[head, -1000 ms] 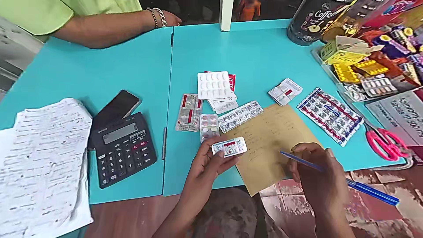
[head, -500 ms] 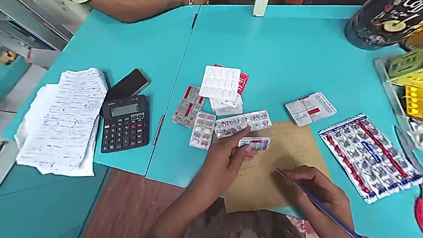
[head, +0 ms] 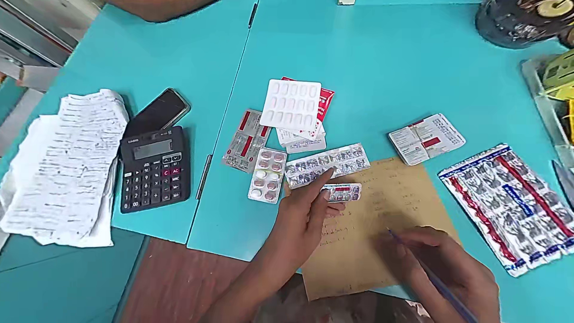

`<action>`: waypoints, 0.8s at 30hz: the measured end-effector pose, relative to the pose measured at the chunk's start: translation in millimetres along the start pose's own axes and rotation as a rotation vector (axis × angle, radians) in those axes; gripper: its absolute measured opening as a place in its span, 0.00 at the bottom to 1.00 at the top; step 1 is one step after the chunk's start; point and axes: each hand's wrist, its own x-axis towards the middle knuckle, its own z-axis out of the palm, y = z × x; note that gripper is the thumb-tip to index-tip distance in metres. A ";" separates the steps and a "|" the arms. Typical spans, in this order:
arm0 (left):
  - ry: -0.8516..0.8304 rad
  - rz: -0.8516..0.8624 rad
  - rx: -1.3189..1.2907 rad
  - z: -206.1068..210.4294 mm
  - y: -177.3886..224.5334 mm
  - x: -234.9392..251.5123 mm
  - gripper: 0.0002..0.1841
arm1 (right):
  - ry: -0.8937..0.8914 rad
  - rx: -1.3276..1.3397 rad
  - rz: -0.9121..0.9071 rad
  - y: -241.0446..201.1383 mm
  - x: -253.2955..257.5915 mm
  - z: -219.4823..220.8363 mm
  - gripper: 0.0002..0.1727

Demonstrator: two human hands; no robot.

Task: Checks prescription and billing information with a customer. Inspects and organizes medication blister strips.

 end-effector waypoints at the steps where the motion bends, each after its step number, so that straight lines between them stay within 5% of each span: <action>1: 0.007 0.008 0.011 0.2 -0.6 -0.1 0.20 | 0.007 -0.022 0.008 -1.5 0.5 2.0 0.09; 15: -0.029 -0.041 0.062 -0.7 2.7 -3.0 0.25 | 0.094 -0.115 -0.013 -1.4 -0.6 14.8 0.05; 24: 0.065 0.054 0.095 -4.1 11.8 1.9 0.16 | 0.100 0.026 -0.003 -2.2 -0.9 11.2 0.04</action>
